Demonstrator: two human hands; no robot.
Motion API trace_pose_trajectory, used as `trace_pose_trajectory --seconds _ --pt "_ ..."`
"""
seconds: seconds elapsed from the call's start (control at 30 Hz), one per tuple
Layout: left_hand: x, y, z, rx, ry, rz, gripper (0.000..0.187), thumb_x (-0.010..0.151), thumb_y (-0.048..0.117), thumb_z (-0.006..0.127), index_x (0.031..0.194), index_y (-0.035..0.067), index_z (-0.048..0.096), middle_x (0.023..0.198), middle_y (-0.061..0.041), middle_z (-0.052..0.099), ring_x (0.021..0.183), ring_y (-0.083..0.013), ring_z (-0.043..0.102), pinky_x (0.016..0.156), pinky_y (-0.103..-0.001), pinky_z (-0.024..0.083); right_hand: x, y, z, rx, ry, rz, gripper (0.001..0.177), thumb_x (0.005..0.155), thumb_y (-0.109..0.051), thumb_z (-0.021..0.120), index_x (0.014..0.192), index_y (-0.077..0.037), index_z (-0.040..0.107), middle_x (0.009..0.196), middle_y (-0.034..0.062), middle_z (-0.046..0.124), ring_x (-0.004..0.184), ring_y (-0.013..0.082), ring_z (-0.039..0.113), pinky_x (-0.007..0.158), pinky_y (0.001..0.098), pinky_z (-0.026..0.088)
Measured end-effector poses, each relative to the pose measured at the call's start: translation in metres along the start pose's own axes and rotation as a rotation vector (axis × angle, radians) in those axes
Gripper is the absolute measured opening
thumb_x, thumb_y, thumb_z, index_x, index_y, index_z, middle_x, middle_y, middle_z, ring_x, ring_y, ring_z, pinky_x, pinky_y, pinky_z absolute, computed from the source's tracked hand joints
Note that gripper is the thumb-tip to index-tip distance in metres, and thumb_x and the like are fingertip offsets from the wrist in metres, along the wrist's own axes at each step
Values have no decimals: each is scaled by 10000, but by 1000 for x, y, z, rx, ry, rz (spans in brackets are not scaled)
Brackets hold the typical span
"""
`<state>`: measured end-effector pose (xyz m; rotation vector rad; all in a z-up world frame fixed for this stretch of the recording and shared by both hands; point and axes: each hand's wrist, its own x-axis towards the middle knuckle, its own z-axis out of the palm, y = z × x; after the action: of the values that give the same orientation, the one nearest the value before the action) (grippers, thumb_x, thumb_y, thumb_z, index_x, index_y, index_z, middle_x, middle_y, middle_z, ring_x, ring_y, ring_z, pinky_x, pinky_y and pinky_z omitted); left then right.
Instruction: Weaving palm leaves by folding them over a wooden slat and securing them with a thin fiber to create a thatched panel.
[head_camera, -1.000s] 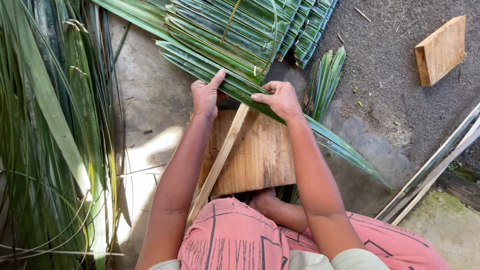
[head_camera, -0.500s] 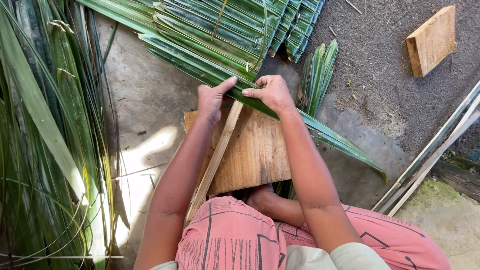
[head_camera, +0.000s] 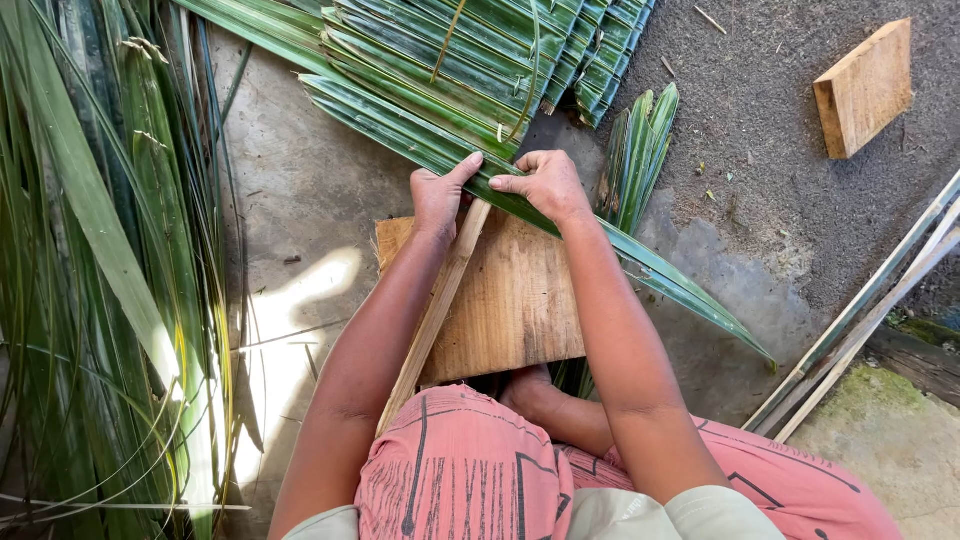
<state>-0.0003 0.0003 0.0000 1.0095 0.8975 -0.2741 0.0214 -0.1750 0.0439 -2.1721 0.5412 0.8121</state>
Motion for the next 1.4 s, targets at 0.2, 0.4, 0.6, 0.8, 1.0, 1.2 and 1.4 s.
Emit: trace_pose_trajectory --seconds 0.2,0.4,0.6,0.8,1.0,1.2,1.4 --pt "0 4 0 8 -14 15 308 684 150 985 749 -7 729 633 -120 704 536 -208 727 467 -332 609 0 -1 1 19 10 12 345 614 -457 974 812 -240 792 590 -64 669 655 84 655 670 236 512" --pt "2 -2 -4 17 -15 21 301 687 159 990 753 6 738 640 -115 715 549 -192 732 484 -326 613 -2 -1 2 45 4 5 350 614 -427 981 821 -221 787 573 -60 647 653 84 640 678 232 507" --pt "-3 7 0 3 -28 84 260 719 122 966 756 -12 745 643 -128 715 545 -195 727 487 -334 612 -10 3 -4 -66 89 -102 537 674 -507 949 1028 -155 751 872 42 779 876 258 745 807 412 574" --pt "-11 13 2 18 -20 114 238 727 109 952 754 -5 745 640 -128 717 538 -188 728 481 -323 617 -77 -14 -7 -43 421 -213 133 926 -339 766 1002 -235 801 867 -7 752 796 163 734 714 310 600" --pt "-4 4 -2 -20 -21 110 238 726 93 953 763 -22 748 655 -142 721 558 -190 735 520 -336 628 -75 11 12 201 306 -69 261 872 -208 750 1110 -104 786 895 99 778 732 147 755 678 268 650" --pt "-11 10 -1 -4 -31 147 232 727 111 972 804 11 778 739 -117 754 673 -134 721 639 -320 631 -72 19 25 132 335 -102 318 820 -191 820 1121 -95 792 934 114 768 793 165 751 706 304 620" --pt "-13 11 -2 -19 -34 138 235 721 105 975 809 4 782 747 -117 758 687 -131 724 668 -312 624 -68 25 28 146 339 -122 353 800 -200 828 1128 -78 784 910 90 768 766 144 747 699 298 614"
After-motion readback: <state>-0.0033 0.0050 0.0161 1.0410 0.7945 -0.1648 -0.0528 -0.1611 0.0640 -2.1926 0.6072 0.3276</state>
